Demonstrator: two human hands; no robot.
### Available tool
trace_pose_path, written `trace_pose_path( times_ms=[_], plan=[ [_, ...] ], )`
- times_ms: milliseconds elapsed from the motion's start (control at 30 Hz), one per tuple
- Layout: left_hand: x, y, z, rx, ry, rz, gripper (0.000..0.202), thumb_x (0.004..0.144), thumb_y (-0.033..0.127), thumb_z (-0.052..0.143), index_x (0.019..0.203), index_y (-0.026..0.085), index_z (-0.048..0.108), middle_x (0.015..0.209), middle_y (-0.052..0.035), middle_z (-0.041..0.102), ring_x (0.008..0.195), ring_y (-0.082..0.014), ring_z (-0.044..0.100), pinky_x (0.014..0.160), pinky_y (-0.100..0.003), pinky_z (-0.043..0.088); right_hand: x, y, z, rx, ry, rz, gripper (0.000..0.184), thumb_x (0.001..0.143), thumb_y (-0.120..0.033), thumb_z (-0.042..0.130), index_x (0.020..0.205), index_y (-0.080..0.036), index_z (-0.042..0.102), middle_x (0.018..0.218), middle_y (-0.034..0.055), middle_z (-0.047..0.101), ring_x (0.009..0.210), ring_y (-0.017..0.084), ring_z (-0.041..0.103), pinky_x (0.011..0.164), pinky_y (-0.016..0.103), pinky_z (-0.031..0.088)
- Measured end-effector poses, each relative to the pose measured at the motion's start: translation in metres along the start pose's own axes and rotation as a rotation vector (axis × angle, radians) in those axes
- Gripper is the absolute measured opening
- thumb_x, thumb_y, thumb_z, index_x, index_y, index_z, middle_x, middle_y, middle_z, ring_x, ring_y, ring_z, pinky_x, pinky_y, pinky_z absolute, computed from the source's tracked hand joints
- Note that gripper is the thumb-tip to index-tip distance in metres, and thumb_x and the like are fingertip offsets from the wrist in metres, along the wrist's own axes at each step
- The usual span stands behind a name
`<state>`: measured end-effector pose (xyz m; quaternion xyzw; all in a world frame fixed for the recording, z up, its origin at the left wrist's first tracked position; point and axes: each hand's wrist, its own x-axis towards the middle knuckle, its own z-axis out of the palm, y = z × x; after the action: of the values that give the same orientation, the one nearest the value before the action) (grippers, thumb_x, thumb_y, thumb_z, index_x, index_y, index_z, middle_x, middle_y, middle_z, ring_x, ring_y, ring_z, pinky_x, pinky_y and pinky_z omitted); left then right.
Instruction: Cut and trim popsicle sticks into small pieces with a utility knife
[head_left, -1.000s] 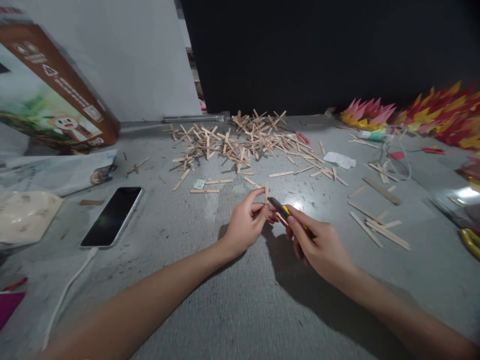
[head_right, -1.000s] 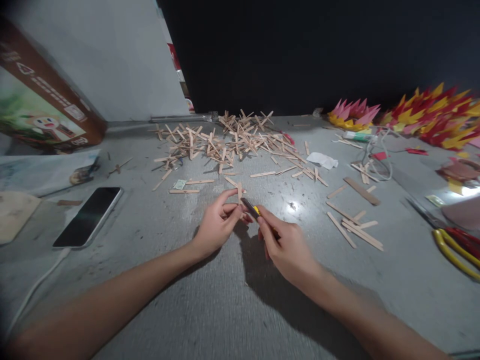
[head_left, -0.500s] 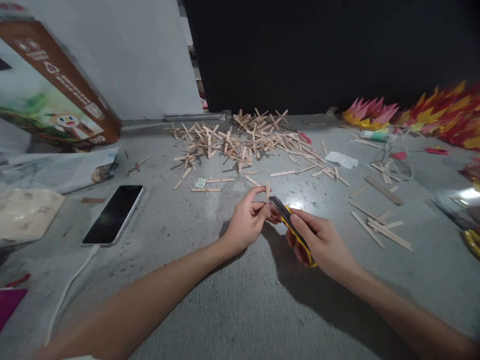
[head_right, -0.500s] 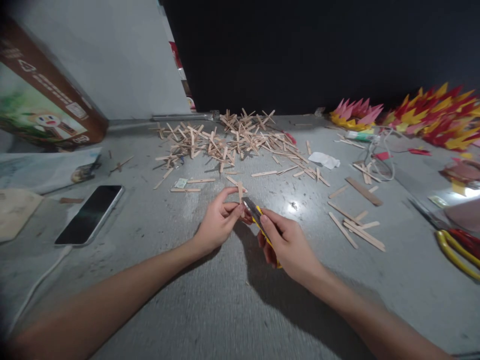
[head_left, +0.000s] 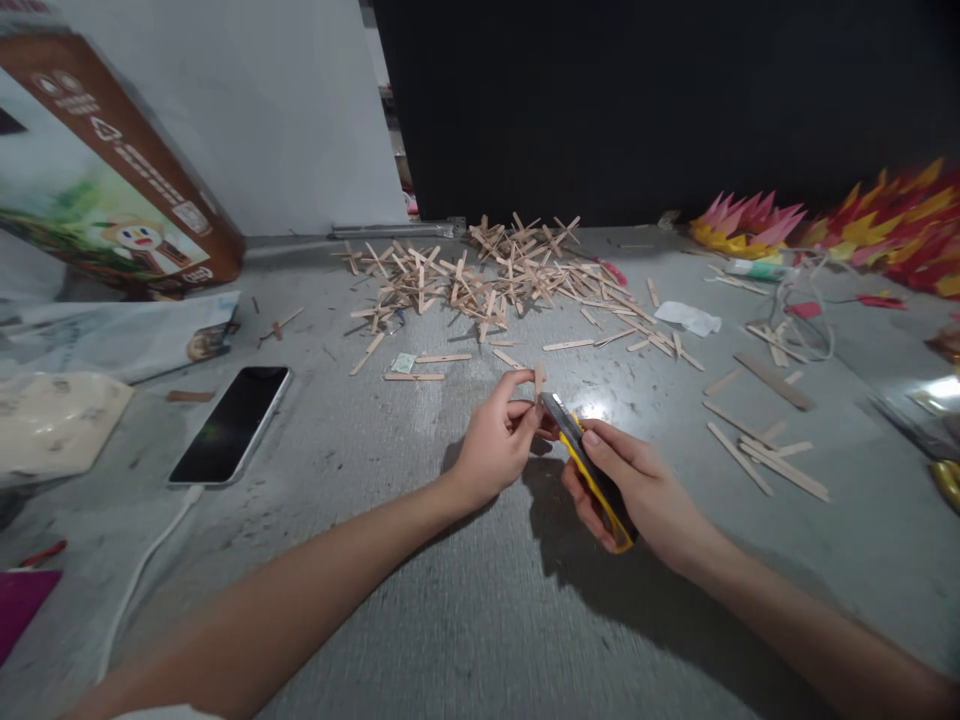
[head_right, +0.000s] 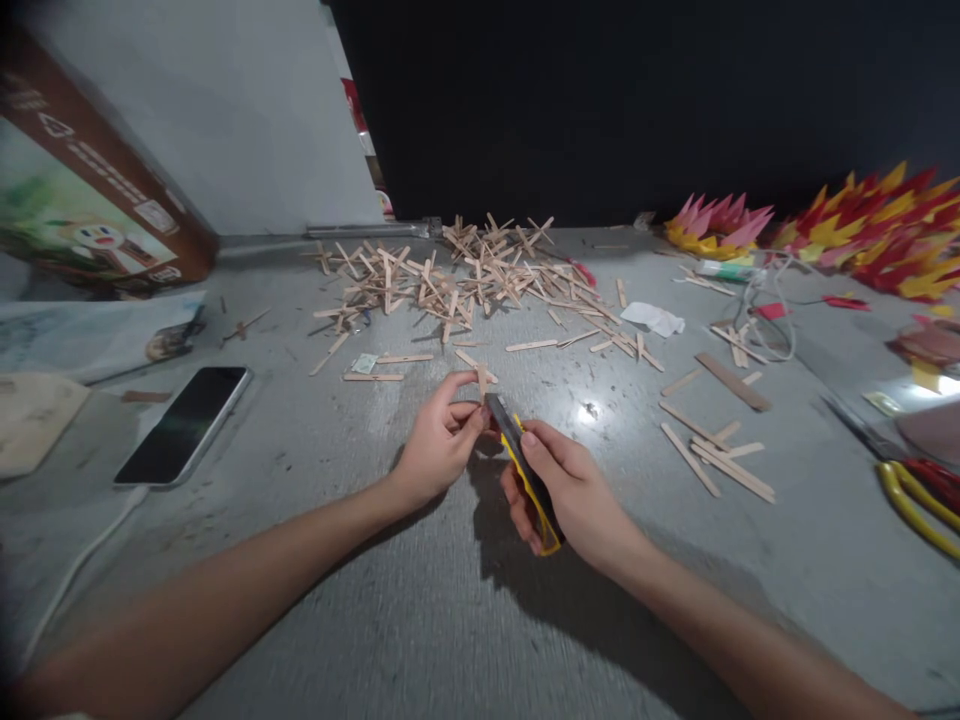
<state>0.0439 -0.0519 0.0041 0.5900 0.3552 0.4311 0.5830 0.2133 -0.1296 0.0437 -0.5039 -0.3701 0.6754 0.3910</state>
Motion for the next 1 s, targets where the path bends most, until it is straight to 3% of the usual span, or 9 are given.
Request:
trace_pose_path(
  times_ms=[133,267,400,533,700,800,1000],
  plan=[
    [0.000,0.003,0.001,-0.013,-0.007,0.013,0.039,0.102,0.044,0.064,0.130,0.021,0.051,0.088,-0.0062,0.080,0.077,-0.0201,0.079,0.075,-0.030,0.060,0.001,-0.001,-0.002,0.092,-0.019,0.026,0.036,0.099,-0.060,0.059,0.098,-0.025,0.050,0.066,-0.0048,0.061,0.035,0.009,0.046,0.030,0.020,0.034],
    [-0.001,0.004,0.002,-0.038,-0.013,0.004,0.041,0.101,0.046,0.066,0.130,0.021,0.050,0.085,-0.0061,0.079,0.077,-0.0205,0.079,0.075,-0.031,0.062,0.001,-0.009,-0.007,0.172,-0.074,0.070,0.036,0.100,-0.057,0.060,0.090,-0.023,0.051,0.058,-0.0069,0.050,0.032,0.006,0.028,0.029,0.019,0.023],
    [0.000,0.000,0.004,-0.108,-0.031,-0.008,0.042,0.101,0.047,0.066,0.130,0.021,0.049,0.090,-0.0078,0.080,0.082,-0.0210,0.080,0.083,-0.036,0.064,0.003,-0.014,-0.014,0.146,-0.102,0.029,0.035,0.103,-0.055,0.055,0.087,-0.024,0.051,0.055,-0.0090,0.043,0.032,0.006,0.020,0.029,0.020,0.018],
    [0.000,-0.001,0.005,-0.136,-0.041,-0.058,0.043,0.100,0.046,0.068,0.128,0.021,0.048,0.089,-0.0083,0.081,0.078,-0.0213,0.080,0.081,-0.037,0.065,0.007,-0.008,-0.021,-0.066,0.105,-0.194,0.037,0.102,-0.061,0.054,0.092,-0.025,0.052,0.066,-0.0048,0.053,0.041,0.010,0.041,0.038,0.023,0.034],
    [-0.002,0.001,0.005,-0.141,-0.156,-0.135,0.039,0.096,0.047,0.071,0.117,0.019,0.053,0.084,-0.0079,0.081,0.072,-0.0205,0.079,0.075,-0.034,0.063,0.012,0.000,-0.028,-0.710,0.448,-0.629,0.023,0.094,-0.048,0.074,0.098,-0.025,0.069,0.079,0.0016,0.064,0.069,0.018,0.060,0.064,0.030,0.050],
    [-0.002,-0.001,0.004,-0.150,-0.234,-0.196,0.036,0.093,0.041,0.074,0.115,0.019,0.057,0.082,-0.0064,0.081,0.071,-0.0206,0.079,0.073,-0.034,0.063,0.016,0.000,-0.031,-0.914,0.431,-0.839,0.010,0.096,-0.032,0.069,0.101,-0.026,0.075,0.087,0.0048,0.070,0.078,0.021,0.066,0.073,0.033,0.053],
    [0.001,-0.003,0.002,-0.157,-0.274,-0.269,0.031,0.083,0.021,0.076,0.110,0.019,0.061,0.080,-0.0034,0.080,0.069,-0.0196,0.079,0.070,-0.031,0.063,0.026,0.005,-0.035,-1.026,0.354,-0.936,0.034,0.091,-0.010,0.056,0.112,-0.027,0.078,0.095,0.0044,0.070,0.080,0.017,0.069,0.073,0.029,0.053]
  ],
)
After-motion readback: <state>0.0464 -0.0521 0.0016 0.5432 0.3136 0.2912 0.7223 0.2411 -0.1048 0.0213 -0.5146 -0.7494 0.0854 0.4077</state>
